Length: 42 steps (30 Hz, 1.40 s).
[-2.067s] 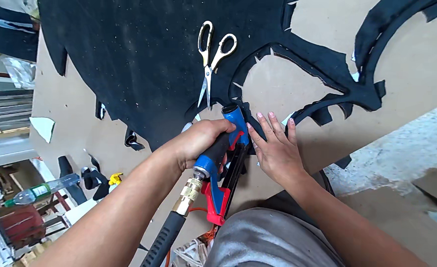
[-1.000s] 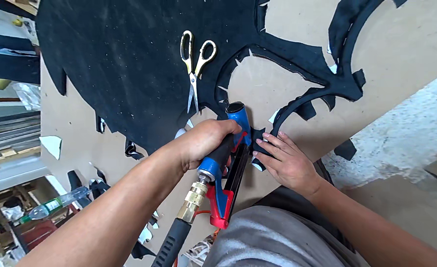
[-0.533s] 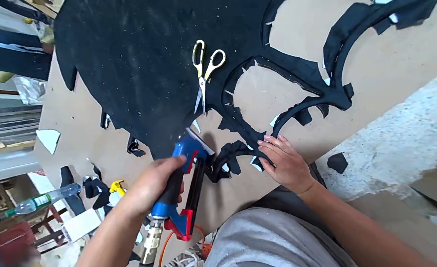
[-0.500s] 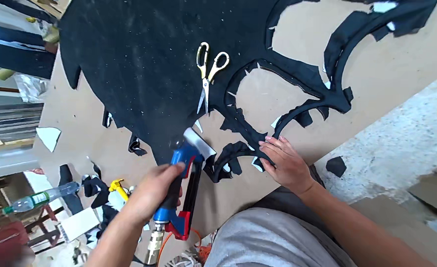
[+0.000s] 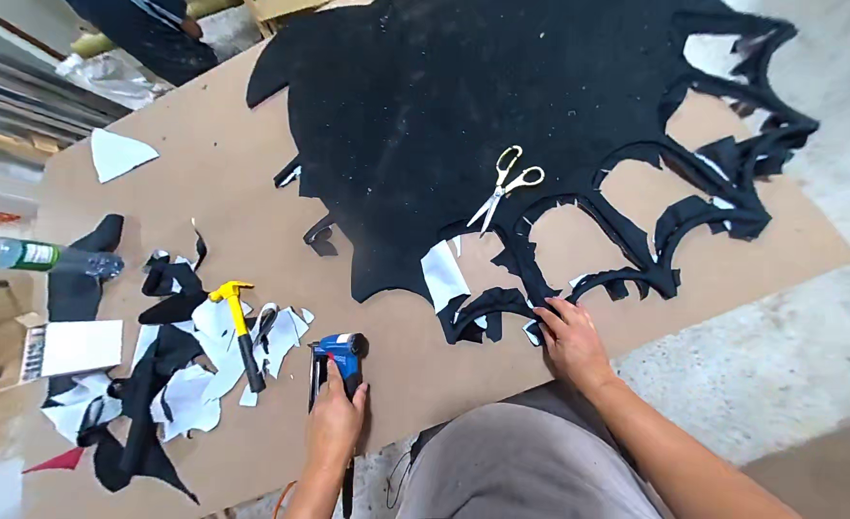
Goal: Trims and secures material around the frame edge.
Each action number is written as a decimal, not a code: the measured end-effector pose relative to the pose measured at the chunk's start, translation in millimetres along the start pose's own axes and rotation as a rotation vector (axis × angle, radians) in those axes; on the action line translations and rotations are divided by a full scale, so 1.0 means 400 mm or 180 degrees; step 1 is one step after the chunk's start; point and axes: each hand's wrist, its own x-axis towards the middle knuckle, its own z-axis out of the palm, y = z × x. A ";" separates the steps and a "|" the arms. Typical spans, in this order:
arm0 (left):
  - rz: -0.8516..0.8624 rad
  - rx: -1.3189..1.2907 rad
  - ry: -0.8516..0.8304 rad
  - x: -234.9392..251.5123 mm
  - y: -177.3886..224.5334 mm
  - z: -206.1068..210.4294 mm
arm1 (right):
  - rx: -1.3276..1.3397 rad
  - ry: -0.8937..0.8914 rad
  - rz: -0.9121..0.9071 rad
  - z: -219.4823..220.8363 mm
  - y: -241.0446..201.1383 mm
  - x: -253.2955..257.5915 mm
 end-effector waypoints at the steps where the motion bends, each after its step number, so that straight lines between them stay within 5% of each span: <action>1: -0.0007 0.0003 0.0029 0.002 0.004 0.001 | -0.0042 -0.0059 0.0004 -0.005 0.000 0.003; 4: 0.0380 -0.0244 0.0287 0.018 0.061 -0.017 | 0.0035 -0.0154 -0.0065 -0.021 0.011 -0.003; 7: 0.1052 -0.0338 -0.0023 0.057 0.209 -0.044 | 0.0514 -0.0420 -0.0037 -0.082 0.040 -0.024; 11: 0.1828 -0.0633 0.0001 0.125 0.426 -0.030 | 0.0650 0.0026 0.0514 -0.177 0.083 -0.057; 15: 0.1758 -0.0870 0.0499 0.193 0.563 0.011 | 0.0454 -0.0117 0.0495 -0.246 0.142 -0.008; 20: 0.0861 -0.0679 0.0410 0.269 0.572 0.075 | 0.0525 -0.0413 0.0008 -0.246 0.203 0.087; 26: 0.1077 -0.0907 0.0893 0.232 0.591 0.079 | 0.0587 -0.0568 -0.0390 -0.230 0.256 0.210; 31: -0.0027 -0.1824 0.0369 0.131 0.697 0.007 | 0.0446 -0.0677 -0.0865 -0.256 0.247 0.445; 37: 0.0841 -0.0642 0.0100 0.146 0.747 0.074 | -0.0583 -0.0994 -0.1672 -0.218 0.158 0.735; 42: 0.0582 -0.1798 0.0085 0.140 0.683 0.043 | -0.0996 -0.1095 -0.1943 -0.232 0.109 0.800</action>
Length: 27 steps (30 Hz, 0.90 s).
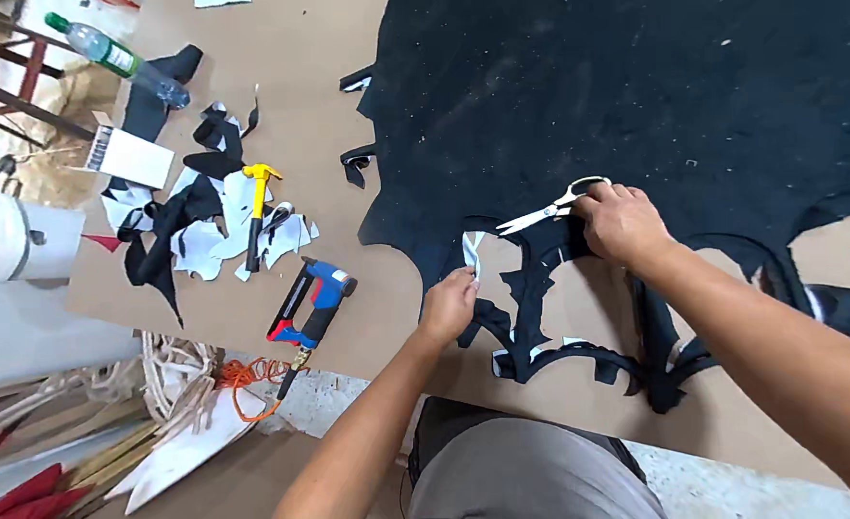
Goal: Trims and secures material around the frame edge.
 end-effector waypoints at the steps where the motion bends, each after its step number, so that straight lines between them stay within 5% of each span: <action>1: -0.0125 -0.0275 0.0054 0.007 -0.006 -0.036 | -0.0014 0.0076 -0.0035 -0.004 -0.002 0.002; 4: -0.0236 -0.0226 0.0036 0.065 -0.002 -0.164 | 0.0113 0.0056 0.0111 -0.007 0.008 0.008; 7: -0.0319 0.0547 -0.0599 0.137 0.026 -0.266 | 0.0142 -0.0267 0.0324 -0.007 0.021 0.022; 12: -0.0003 0.0645 -0.1305 0.198 0.058 -0.316 | -0.0153 -0.0375 0.0415 -0.015 -0.045 0.009; 16: 0.0659 0.0368 -0.2168 0.219 0.072 -0.311 | -0.0420 -0.0791 0.1066 -0.034 -0.159 -0.019; 20: 0.1324 0.0916 -0.2512 0.242 0.088 -0.309 | 0.0412 -0.0686 0.1959 -0.060 -0.346 -0.148; 24: 0.1345 0.0888 -0.2729 0.245 0.129 -0.310 | 0.2224 -0.0310 0.2918 0.083 -0.723 -0.371; 27: 0.1323 0.0929 -0.2723 0.237 0.146 -0.298 | 0.2559 -0.0729 0.3532 0.164 -0.949 -0.326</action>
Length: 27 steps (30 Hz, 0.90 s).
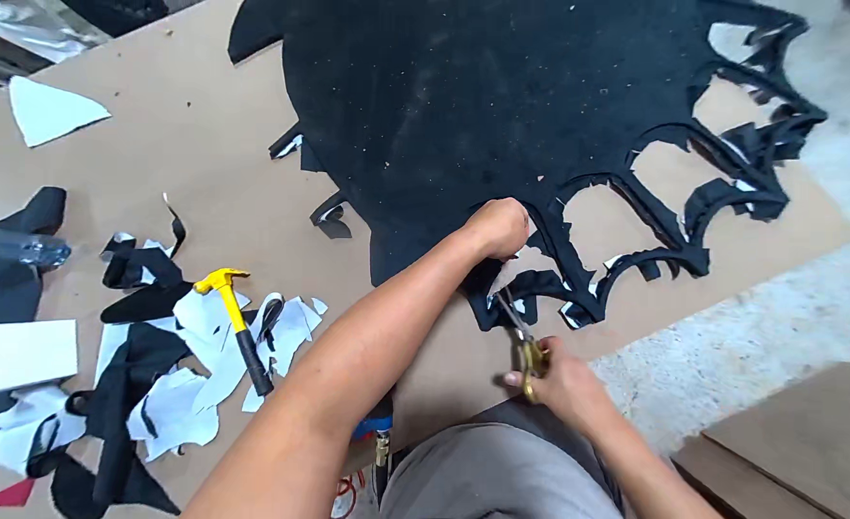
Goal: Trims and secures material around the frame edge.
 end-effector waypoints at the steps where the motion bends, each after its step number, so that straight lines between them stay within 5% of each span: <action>1: -0.0016 0.0064 0.0010 0.002 0.005 0.004 | -0.0044 -0.0002 0.0113 0.040 -0.034 0.000; 6: -0.0095 0.0027 0.0156 -0.011 0.018 0.022 | -0.0461 0.0199 0.0213 0.092 -0.159 0.048; 17: 0.0119 -0.0142 0.0601 -0.050 -0.014 0.066 | -0.0348 0.0467 0.0387 0.088 -0.207 0.081; 24: -0.0116 -0.0758 0.1176 -0.034 0.017 0.145 | -0.0571 0.0319 0.0264 0.053 -0.237 0.028; 27: -0.0015 -0.0759 0.1168 -0.030 0.027 0.167 | -0.1031 0.0330 -0.0213 0.042 -0.250 0.083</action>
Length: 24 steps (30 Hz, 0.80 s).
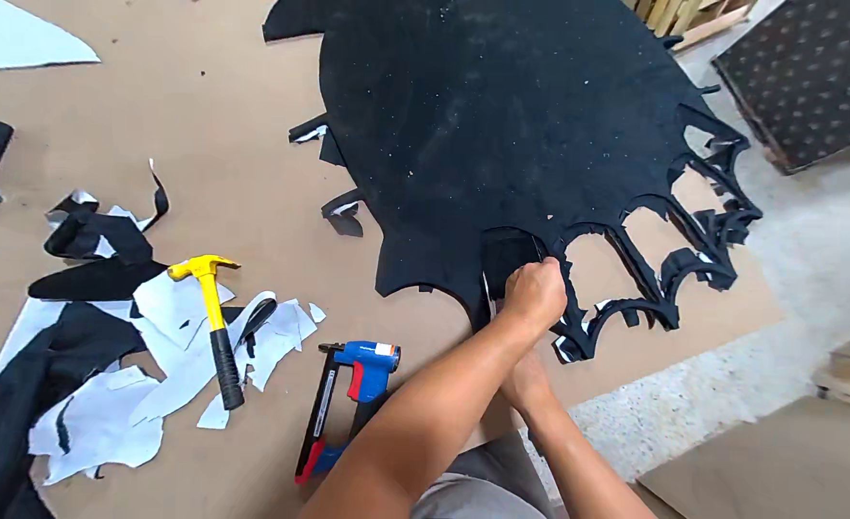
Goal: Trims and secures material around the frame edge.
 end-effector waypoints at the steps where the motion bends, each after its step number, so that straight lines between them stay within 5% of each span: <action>1: 0.0019 0.0001 -0.0007 -0.001 -0.003 -0.001 | -0.0082 0.0020 -0.0127 0.005 0.001 0.022; 10: 0.0128 -0.0030 -0.0057 -0.014 -0.033 -0.032 | 0.0154 0.0574 -0.0368 0.031 -0.014 0.043; 14: 0.0178 0.0032 -0.0032 -0.020 -0.037 -0.042 | 0.0094 0.0819 -0.0601 0.107 0.035 0.165; 18: 0.0206 0.0038 -0.0081 -0.028 -0.041 -0.045 | 0.1105 0.0159 -0.0004 0.006 -0.034 0.117; 20: 0.0206 0.0075 -0.0102 -0.029 -0.046 -0.040 | 0.1185 0.0202 -0.0238 0.072 0.003 0.165; 21: 0.0202 0.0107 -0.0125 -0.027 -0.048 -0.038 | 0.1166 0.0868 -0.0635 0.173 0.049 0.230; 24: 0.0268 -0.0096 -0.0181 -0.027 -0.051 -0.034 | 0.1550 0.0344 -0.0423 0.166 0.065 0.276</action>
